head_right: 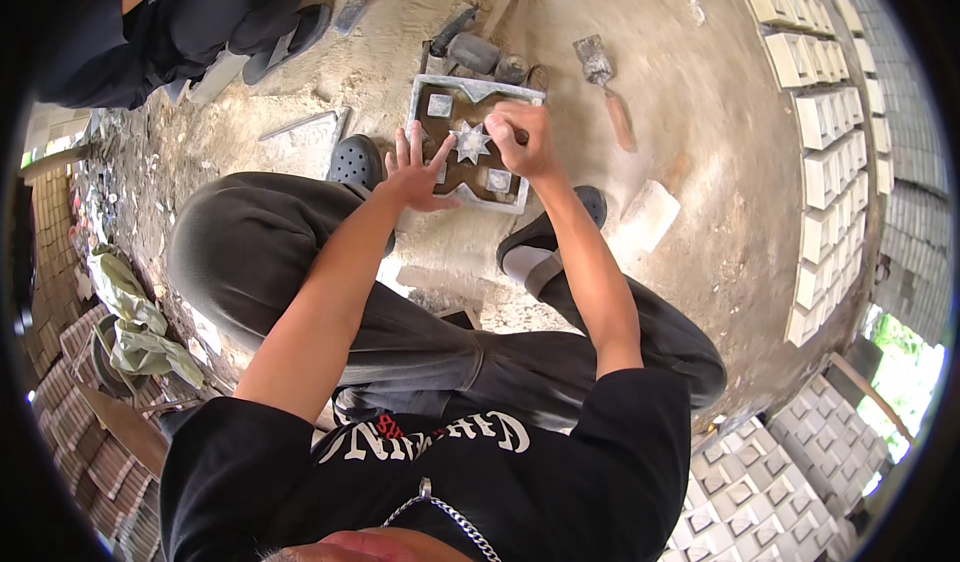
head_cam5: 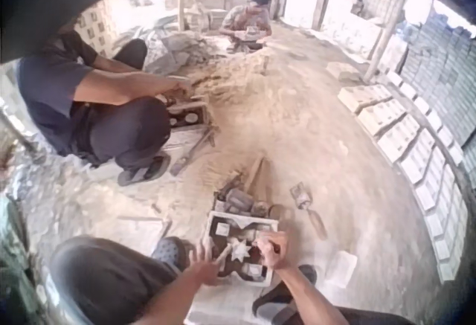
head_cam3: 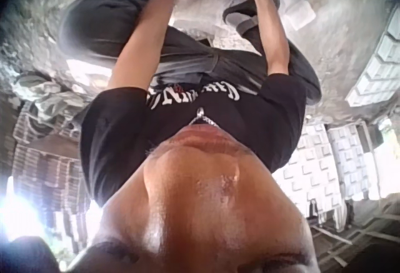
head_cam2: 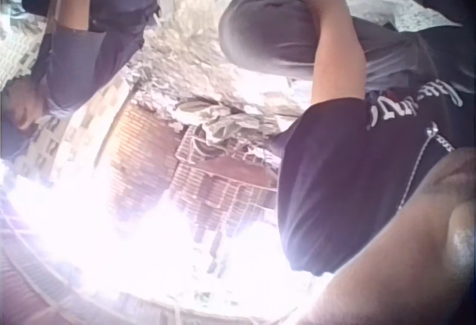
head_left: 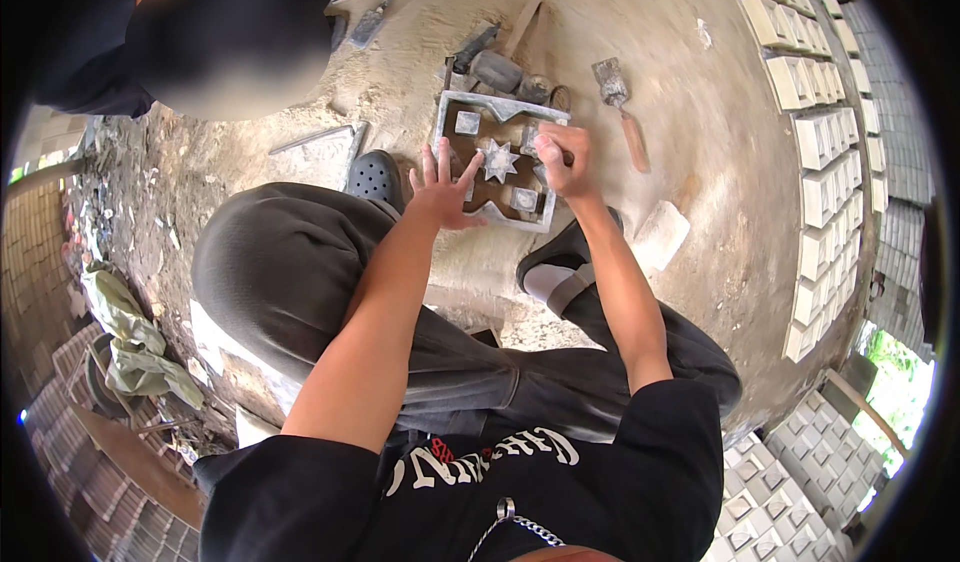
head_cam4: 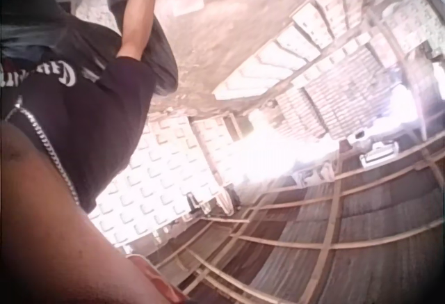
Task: The person cleans a star-shaped decorative mold by hand and with a small metal tool, then places concrete or plaster into the mold and smooths it.
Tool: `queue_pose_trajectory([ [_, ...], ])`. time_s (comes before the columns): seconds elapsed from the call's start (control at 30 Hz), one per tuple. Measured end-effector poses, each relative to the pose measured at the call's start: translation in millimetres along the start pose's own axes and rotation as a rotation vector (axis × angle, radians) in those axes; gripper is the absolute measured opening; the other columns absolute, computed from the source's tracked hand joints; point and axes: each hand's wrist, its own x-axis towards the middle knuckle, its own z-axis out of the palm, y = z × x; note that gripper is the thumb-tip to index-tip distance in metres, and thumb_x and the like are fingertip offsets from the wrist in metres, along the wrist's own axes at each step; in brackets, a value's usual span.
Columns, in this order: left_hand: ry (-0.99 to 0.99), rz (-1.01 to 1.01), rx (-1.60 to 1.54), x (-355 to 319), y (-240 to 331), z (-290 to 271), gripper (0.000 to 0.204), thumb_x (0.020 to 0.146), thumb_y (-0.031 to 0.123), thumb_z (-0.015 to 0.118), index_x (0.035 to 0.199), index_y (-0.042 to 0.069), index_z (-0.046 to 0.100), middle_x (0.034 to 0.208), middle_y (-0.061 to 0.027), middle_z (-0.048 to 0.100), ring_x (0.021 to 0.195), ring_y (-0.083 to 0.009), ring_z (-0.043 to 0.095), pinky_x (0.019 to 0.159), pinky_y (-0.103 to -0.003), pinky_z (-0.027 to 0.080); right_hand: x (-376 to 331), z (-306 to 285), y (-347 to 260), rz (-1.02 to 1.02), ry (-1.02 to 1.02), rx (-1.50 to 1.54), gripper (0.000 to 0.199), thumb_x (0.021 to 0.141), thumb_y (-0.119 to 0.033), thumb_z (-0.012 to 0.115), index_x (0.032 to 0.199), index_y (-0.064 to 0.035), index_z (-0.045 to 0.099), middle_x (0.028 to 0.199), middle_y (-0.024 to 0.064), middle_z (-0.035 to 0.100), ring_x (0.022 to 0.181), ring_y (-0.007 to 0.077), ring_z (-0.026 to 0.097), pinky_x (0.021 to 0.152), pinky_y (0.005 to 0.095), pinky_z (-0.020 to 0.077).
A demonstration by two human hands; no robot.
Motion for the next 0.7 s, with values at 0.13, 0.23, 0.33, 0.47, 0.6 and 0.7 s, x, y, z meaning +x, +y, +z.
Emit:
queue_pose_trajectory([
  [0.13,-0.007,0.026,0.020,3,-3,3,0.119,0.062,0.075,0.064,0.149,0.034,-0.007,0.147,-0.0321,-0.022,0.134,-0.0562,-0.015,0.100,-0.072,0.016,-7,0,5,0.068,0.093,0.178,0.035,0.084,-0.013,0.047,0.055,-0.0011,0.032,0.051,0.0020,0.031,0.045,0.0112,0.028,0.044,0.0310,0.0198],
  [0.23,-0.006,0.021,0.024,3,-3,3,0.119,0.062,0.075,0.064,0.148,0.034,-0.007,0.147,-0.0320,-0.021,0.134,-0.0561,-0.014,0.100,-0.071,0.016,-9,4,10,-0.021,0.199,0.195,0.036,0.087,-0.013,0.046,0.054,-0.0028,0.034,0.050,0.0003,0.033,0.043,0.0101,0.029,0.042,0.0287,0.0208],
  [0.33,0.015,-0.005,0.012,1,-1,2,0.119,0.061,0.070,0.069,0.148,0.038,-0.005,0.150,-0.0262,-0.019,0.137,-0.0522,-0.012,0.102,-0.071,0.015,-5,10,16,-0.115,0.115,0.047,0.032,0.085,-0.010,0.045,0.054,-0.0012,0.037,0.050,0.0003,0.035,0.042,0.0111,0.032,0.042,0.0285,0.0238],
  [0.47,-0.034,-0.015,0.016,-1,2,2,0.118,0.061,0.072,0.068,0.148,0.038,-0.005,0.150,-0.0263,-0.020,0.137,-0.0526,-0.012,0.102,-0.071,0.015,1,6,21,0.101,0.129,-0.054,0.033,0.085,-0.011,0.045,0.055,-0.0018,0.036,0.049,-0.0002,0.036,0.042,0.0097,0.032,0.042,0.0287,0.0249],
  [0.6,-0.012,-0.010,0.019,0,1,2,0.118,0.061,0.073,0.067,0.148,0.038,-0.005,0.150,-0.0263,-0.020,0.137,-0.0530,-0.012,0.102,-0.071,0.015,-2,5,17,0.035,0.144,0.152,0.030,0.083,-0.010,0.050,0.056,0.0022,0.045,0.050,0.0035,0.039,0.045,0.0122,0.036,0.044,0.0316,0.0281],
  [0.7,0.004,-0.005,0.008,1,0,3,0.118,0.061,0.073,0.067,0.148,0.038,-0.004,0.150,-0.0267,-0.020,0.137,-0.0531,-0.012,0.102,-0.071,0.015,-4,12,17,0.084,0.130,0.081,0.029,0.083,-0.012,0.051,0.059,0.0024,0.046,0.051,0.0043,0.040,0.046,0.0129,0.037,0.045,0.0306,0.0293],
])
